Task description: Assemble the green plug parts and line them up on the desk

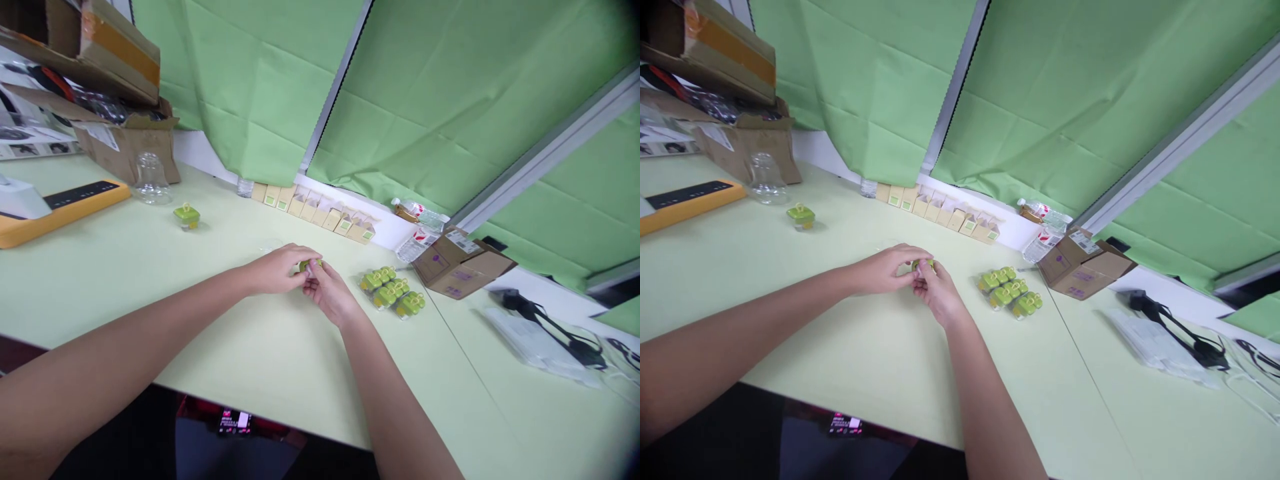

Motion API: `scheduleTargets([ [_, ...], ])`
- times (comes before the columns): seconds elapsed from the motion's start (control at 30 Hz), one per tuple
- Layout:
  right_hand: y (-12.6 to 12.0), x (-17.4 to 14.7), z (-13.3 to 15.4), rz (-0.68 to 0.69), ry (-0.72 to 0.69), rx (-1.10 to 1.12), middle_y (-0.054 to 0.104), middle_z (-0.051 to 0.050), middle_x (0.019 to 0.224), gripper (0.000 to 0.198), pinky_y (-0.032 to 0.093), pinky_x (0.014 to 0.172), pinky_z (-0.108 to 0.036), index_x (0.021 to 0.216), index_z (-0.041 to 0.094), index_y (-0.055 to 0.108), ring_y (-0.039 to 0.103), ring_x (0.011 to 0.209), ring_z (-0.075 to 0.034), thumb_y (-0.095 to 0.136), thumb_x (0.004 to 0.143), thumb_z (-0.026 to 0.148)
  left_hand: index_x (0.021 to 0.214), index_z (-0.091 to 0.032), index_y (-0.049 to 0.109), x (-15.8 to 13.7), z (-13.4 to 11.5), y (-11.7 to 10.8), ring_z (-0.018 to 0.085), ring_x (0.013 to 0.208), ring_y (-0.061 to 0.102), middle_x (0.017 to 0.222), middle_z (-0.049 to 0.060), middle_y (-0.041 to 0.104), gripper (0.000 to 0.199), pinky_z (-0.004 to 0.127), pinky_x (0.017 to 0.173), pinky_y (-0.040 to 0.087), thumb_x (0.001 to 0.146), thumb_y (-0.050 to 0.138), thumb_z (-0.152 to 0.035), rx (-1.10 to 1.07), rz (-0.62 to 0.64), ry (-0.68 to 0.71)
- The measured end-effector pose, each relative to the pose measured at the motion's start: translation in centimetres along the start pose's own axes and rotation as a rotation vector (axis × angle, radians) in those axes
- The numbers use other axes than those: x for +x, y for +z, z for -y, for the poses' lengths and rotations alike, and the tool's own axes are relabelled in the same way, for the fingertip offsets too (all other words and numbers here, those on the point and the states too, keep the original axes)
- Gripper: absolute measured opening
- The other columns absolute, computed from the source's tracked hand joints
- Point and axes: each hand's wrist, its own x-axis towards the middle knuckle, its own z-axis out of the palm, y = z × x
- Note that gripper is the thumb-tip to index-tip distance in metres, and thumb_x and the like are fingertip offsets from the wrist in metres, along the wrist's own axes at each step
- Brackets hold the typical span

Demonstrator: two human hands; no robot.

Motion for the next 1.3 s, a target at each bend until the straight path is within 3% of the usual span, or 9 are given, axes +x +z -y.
scheduleTargets([
  [0.17, -0.1, -0.1, 0.1, 0.056, 0.045, -0.031, 0.06, 0.002, 0.074, 0.044, 0.041, 0.055, -0.022, 0.089, 0.022, 0.057, 0.051, 0.06, -0.009, 0.073, 0.075, 0.061, 0.134, -0.022, 0.059, -0.1, 0.9, -0.1, 0.017, 0.084, 0.065, 0.109, 0.008, 0.071, 0.048, 0.029, 0.074, 0.051, 0.087, 0.06, -0.032, -0.244, 0.108, -0.099],
  [0.23, -0.1, -0.1, 0.1, 0.045, 0.052, -0.026, 0.059, 0.003, 0.072, 0.044, 0.04, 0.054, -0.022, 0.088, 0.022, 0.057, 0.05, 0.058, -0.009, 0.074, 0.073, 0.06, 0.138, -0.021, 0.056, -0.1, 1.4, -0.1, 0.016, 0.078, 0.065, 0.102, 0.007, 0.073, 0.053, 0.028, 0.071, 0.051, 0.085, 0.061, -0.032, -0.326, 0.13, -0.147],
  [0.53, 0.8, -0.1, -0.2, -0.017, 0.003, -0.023, 0.054, 0.005, 0.068, 0.044, 0.037, 0.052, -0.022, 0.089, 0.021, 0.058, 0.045, 0.056, -0.008, 0.08, 0.067, 0.051, 0.12, -0.02, 0.068, 0.2, 0.8, 0.2, 0.019, 0.09, 0.067, 0.11, 0.008, 0.071, 0.039, 0.03, 0.078, 0.054, 0.083, 0.06, -0.021, -0.318, 0.064, -0.055],
  [0.77, 0.9, -0.3, 0.1, 0.004, 0.029, -0.051, 0.057, 0.003, 0.066, 0.033, 0.037, 0.051, -0.023, 0.087, 0.021, 0.059, 0.047, 0.055, -0.011, 0.075, 0.071, 0.045, 0.126, -0.017, 0.062, -0.1, 1.3, 0.2, 0.018, 0.08, 0.069, 0.099, 0.009, 0.073, 0.047, 0.032, 0.076, 0.055, 0.08, 0.064, -0.024, -0.462, 0.083, -0.168],
  [0.93, 0.5, -0.2, 0.0, -0.007, 0.064, -0.115, 0.046, 0.006, 0.054, 0.021, 0.034, 0.047, -0.024, 0.078, 0.022, 0.056, 0.037, 0.047, -0.01, 0.064, 0.073, 0.04, 0.127, -0.019, 0.059, 0.0, 1.3, 0.3, 0.019, 0.087, 0.07, 0.096, 0.006, 0.072, 0.049, 0.034, 0.083, 0.054, 0.079, 0.065, -0.021, -0.585, 0.165, -0.216],
  [1.1, 0.5, -0.3, 0.3, 0.028, 0.076, -0.053, 0.042, 0.005, 0.05, 0.016, 0.035, 0.047, -0.026, 0.071, 0.022, 0.051, 0.03, 0.046, -0.011, 0.054, 0.072, 0.038, 0.112, -0.019, 0.066, 0.4, 1.8, 0.1, 0.02, 0.1, 0.065, 0.118, 0.008, 0.066, 0.039, 0.034, 0.085, 0.054, 0.074, 0.064, -0.018, -0.634, 0.07, -0.275],
  [1.3, 0.8, -0.4, 0.3, 0.051, 0.07, -0.078, 0.046, 0.004, 0.055, 0.015, 0.032, 0.046, -0.025, 0.073, 0.022, 0.05, 0.034, 0.047, -0.011, 0.051, 0.073, 0.037, 0.102, -0.017, 0.066, 0.5, 1.6, 0.8, 0.016, 0.086, 0.063, 0.102, 0.006, 0.068, 0.029, 0.028, 0.072, 0.055, 0.075, 0.057, -0.02, -0.655, -0.041, -0.388],
])
